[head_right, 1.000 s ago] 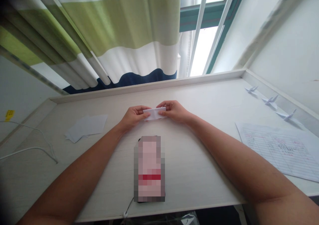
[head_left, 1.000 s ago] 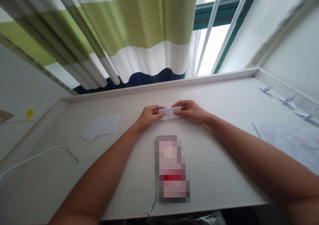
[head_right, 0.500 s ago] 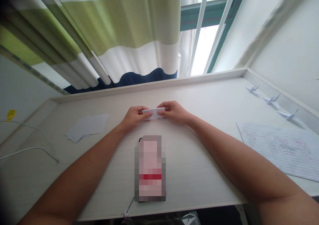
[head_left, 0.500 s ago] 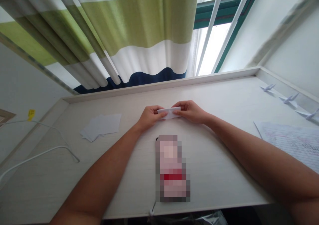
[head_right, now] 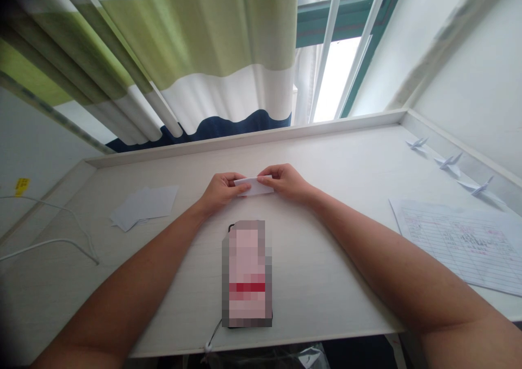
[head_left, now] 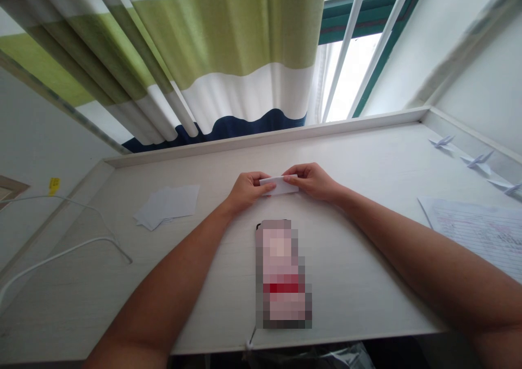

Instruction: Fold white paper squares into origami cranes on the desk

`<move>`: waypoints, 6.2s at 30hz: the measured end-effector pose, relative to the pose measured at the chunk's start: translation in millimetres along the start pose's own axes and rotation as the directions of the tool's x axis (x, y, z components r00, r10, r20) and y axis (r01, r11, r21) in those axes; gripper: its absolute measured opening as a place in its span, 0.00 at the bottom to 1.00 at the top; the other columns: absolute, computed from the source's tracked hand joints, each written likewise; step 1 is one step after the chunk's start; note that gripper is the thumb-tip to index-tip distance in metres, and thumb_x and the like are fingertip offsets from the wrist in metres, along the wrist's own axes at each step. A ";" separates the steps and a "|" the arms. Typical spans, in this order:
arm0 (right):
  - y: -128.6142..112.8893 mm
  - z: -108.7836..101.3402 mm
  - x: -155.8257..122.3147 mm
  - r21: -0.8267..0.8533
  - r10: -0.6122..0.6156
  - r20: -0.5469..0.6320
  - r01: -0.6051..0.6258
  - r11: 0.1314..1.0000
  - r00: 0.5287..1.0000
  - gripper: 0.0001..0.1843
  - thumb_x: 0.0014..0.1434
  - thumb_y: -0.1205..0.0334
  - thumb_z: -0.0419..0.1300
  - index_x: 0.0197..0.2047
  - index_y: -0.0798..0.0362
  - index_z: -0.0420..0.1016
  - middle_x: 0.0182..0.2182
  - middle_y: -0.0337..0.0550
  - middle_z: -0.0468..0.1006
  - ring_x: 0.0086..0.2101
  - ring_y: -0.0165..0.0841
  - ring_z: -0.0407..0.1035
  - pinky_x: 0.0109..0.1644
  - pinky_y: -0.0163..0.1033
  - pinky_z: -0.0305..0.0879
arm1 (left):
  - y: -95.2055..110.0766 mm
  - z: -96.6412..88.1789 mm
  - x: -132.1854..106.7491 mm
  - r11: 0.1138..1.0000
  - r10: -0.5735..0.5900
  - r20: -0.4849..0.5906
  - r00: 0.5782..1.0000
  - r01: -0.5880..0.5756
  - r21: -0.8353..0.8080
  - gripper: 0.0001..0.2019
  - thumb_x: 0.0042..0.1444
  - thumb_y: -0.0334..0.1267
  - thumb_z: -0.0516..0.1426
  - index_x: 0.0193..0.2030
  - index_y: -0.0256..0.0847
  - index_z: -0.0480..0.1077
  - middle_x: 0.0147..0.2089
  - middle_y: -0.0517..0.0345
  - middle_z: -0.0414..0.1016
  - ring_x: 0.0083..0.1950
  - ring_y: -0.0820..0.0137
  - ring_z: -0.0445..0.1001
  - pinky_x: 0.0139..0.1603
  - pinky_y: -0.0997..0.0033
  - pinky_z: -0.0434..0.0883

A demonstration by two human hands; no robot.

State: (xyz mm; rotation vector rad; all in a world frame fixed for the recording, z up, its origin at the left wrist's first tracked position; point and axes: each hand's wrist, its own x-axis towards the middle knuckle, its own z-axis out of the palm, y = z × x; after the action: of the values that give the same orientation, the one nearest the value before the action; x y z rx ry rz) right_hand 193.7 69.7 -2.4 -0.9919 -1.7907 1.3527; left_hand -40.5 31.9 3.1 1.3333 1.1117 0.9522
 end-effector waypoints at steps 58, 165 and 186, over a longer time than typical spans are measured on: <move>16.4 -8.0 3.5 -0.456 -0.307 0.088 0.313 0.834 0.948 0.11 0.66 0.63 0.64 0.45 0.46 0.89 0.49 0.47 0.88 0.51 0.42 0.79 0.61 0.54 0.74 | -12.4 5.7 6.1 0.539 0.298 -0.018 0.954 -0.153 0.829 0.12 0.68 0.41 0.62 0.55 0.54 0.83 0.57 0.54 0.79 0.62 0.55 0.70 0.68 0.47 0.66; 16.8 -8.3 0.5 -0.491 -0.296 0.183 0.348 0.799 0.937 0.09 0.63 0.61 0.70 0.47 0.44 0.88 0.65 0.48 0.78 0.71 0.49 0.63 0.74 0.65 0.59 | -5.2 1.1 3.2 0.481 0.200 -0.060 0.978 -0.045 0.876 0.18 0.64 0.55 0.64 0.58 0.59 0.83 0.68 0.54 0.73 0.71 0.50 0.64 0.76 0.45 0.60; 11.9 -8.4 3.9 -0.593 0.077 -0.038 -0.085 0.801 0.996 0.69 0.52 0.41 0.73 0.83 0.51 0.37 0.79 0.61 0.49 0.78 0.58 0.41 0.81 0.65 0.44 | 0.0 12.6 -4.0 0.437 0.182 -0.077 0.980 -0.010 0.899 0.26 0.62 0.61 0.64 0.64 0.56 0.79 0.72 0.49 0.70 0.75 0.51 0.62 0.77 0.46 0.59</move>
State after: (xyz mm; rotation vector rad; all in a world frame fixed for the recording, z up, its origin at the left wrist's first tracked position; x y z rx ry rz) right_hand 201.1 78.9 -11.7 -1.4077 -2.2462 0.8172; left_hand -29.2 25.0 2.4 2.2359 1.8298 0.4978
